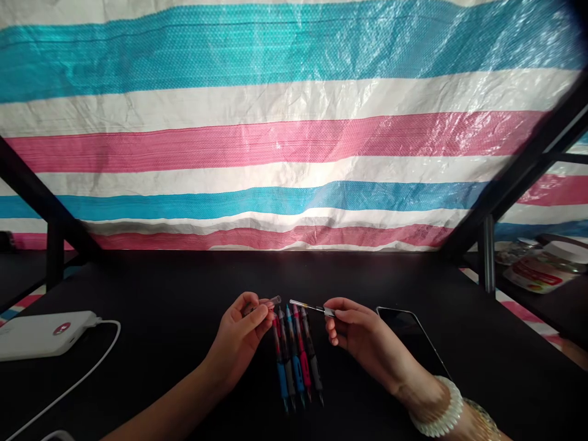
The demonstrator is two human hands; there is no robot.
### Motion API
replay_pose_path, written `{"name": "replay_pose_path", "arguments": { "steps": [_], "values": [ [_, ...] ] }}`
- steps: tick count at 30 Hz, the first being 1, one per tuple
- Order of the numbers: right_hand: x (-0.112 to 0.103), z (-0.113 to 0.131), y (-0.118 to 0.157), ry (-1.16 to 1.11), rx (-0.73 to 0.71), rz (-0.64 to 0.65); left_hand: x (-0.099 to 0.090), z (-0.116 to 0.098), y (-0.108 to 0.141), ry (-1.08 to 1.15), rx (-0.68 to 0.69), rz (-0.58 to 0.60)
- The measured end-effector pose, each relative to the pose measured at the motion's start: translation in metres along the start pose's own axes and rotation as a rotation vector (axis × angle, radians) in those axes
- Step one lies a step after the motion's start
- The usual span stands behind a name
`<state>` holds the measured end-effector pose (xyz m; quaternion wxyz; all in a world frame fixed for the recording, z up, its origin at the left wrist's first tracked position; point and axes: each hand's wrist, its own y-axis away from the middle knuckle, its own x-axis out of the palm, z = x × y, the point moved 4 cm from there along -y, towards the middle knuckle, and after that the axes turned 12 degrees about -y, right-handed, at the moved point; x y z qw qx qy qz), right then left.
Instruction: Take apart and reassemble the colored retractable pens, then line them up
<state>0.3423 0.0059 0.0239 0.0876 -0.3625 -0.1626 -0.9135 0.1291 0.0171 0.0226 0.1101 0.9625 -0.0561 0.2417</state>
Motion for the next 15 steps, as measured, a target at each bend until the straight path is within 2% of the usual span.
{"name": "replay_pose_path", "arguments": {
  "steps": [8, 15],
  "values": [
    [0.0002, 0.0023, -0.0002, -0.043, -0.042, 0.044, -0.0032, 0.0035, -0.0005, -0.054, 0.008, 0.002],
    [0.0018, 0.0058, 0.0028, -0.062, -0.069, 0.039, -0.0075, 0.0071, -0.0040, -0.078, 0.050, 0.069]
  ]
}}
